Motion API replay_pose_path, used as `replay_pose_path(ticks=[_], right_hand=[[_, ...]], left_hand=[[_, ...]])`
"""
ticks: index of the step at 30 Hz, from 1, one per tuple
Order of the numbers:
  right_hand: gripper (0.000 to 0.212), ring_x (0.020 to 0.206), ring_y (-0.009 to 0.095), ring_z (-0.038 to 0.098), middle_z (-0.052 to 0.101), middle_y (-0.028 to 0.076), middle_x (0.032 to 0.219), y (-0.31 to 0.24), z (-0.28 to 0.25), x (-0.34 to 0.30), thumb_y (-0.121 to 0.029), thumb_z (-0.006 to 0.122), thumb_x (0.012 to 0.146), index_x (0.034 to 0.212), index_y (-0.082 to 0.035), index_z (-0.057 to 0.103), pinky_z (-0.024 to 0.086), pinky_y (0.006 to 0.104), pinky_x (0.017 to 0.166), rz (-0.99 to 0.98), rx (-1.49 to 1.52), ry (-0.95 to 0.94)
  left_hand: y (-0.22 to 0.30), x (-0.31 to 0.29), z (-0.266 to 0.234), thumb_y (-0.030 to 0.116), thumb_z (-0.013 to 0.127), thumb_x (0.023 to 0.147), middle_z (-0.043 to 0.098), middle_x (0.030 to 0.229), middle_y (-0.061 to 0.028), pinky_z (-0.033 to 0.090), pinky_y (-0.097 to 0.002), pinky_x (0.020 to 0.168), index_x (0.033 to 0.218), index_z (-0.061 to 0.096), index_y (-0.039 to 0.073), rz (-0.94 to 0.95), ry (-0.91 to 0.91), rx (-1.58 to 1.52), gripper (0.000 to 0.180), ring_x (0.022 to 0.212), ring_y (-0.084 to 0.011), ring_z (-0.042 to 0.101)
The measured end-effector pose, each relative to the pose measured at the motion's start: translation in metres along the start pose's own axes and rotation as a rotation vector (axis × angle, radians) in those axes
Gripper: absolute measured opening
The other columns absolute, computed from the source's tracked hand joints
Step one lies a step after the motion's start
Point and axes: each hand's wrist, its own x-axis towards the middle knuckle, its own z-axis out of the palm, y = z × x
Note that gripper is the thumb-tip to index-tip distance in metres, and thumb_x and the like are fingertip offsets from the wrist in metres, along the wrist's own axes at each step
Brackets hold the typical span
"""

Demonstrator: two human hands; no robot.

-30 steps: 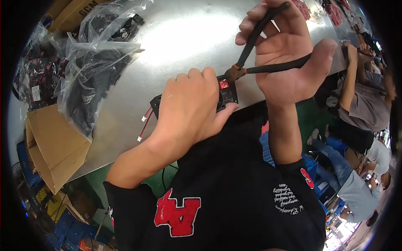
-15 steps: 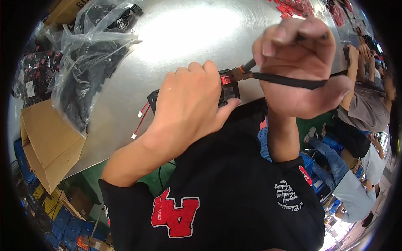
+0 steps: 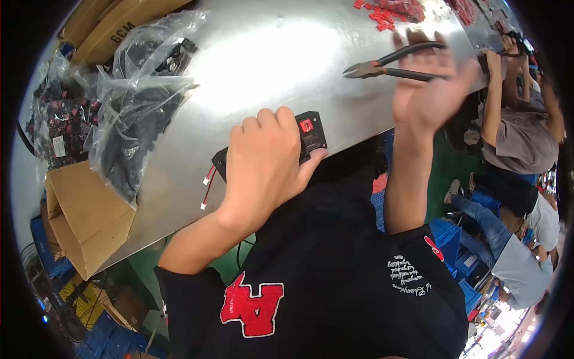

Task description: Assembling small electronic components by inserting internal parts and using pliers to secure the assembly.

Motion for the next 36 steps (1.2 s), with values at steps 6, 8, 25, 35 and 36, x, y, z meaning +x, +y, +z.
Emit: replay_pose_path(ticks=[6, 8, 25, 35, 36], right_hand=[[0.066, 0.126, 0.040, 0.053, 0.052, 0.032, 0.128, 0.022, -0.036, 0.011, -0.041, 0.045, 0.107, 0.139, 0.015, 0.032, 0.044, 0.0453, 0.109, 0.298, -0.278, 0.117], [0.073, 0.129, 0.039, 0.053, 0.049, 0.032, 0.136, 0.025, -0.072, 0.025, -0.040, 0.056, 0.103, 0.144, 0.015, 0.031, 0.041, 0.0397, 0.110, 0.180, -0.631, -0.002], [0.033, 0.081, 0.012, 0.067, 0.066, 0.004, 0.098, -0.119, -0.303, -0.095, -0.019, 0.070, 0.091, 0.117, 0.000, 0.064, 0.055, 0.0246, 0.064, 0.605, -0.875, 0.207], [0.024, 0.056, 0.006, 0.050, 0.060, 0.000, 0.065, -0.099, -0.210, 0.094, -0.023, 0.064, 0.094, 0.083, -0.002, 0.068, 0.038, 0.0241, 0.052, 0.108, -1.032, -0.208], [0.027, 0.056, 0.006, 0.050, 0.059, 0.000, 0.064, -0.087, -0.194, 0.131, -0.024, 0.063, 0.094, 0.080, -0.002, 0.067, 0.038, 0.0246, 0.053, -0.106, -1.097, -0.239]], left_hand=[[0.020, -0.001, 0.013, 0.055, 0.074, 0.080, 0.050, 0.078, -0.0056, 0.042, -0.0330, 0.063, 0.082, 0.049, 0.008, -0.039, 0.106, 0.178, 0.053, 0.069, -0.0203, 0.053], [0.032, 0.006, 0.011, 0.056, 0.073, 0.081, 0.050, 0.079, -0.0060, 0.042, -0.0334, 0.064, 0.083, 0.049, 0.008, 0.003, 0.147, 0.204, 0.053, 0.070, -0.0206, 0.053], [0.129, 0.044, 0.032, 0.026, 0.078, 0.083, 0.057, 0.111, -0.0228, 0.048, -0.0432, 0.087, 0.121, 0.057, -0.004, 0.450, 0.199, -0.607, 0.052, 0.098, -0.0387, 0.058], [0.019, -0.001, 0.043, 0.009, 0.072, 0.083, 0.052, 0.074, -0.0123, 0.039, -0.0437, 0.065, 0.078, 0.054, 0.004, -0.161, 0.422, -0.265, 0.020, 0.070, -0.0335, 0.052], [0.016, -0.006, 0.045, 0.009, 0.072, 0.083, 0.052, 0.074, -0.0123, 0.039, -0.0437, 0.065, 0.078, 0.054, 0.004, -0.166, 0.433, -0.256, 0.020, 0.070, -0.0335, 0.052]])
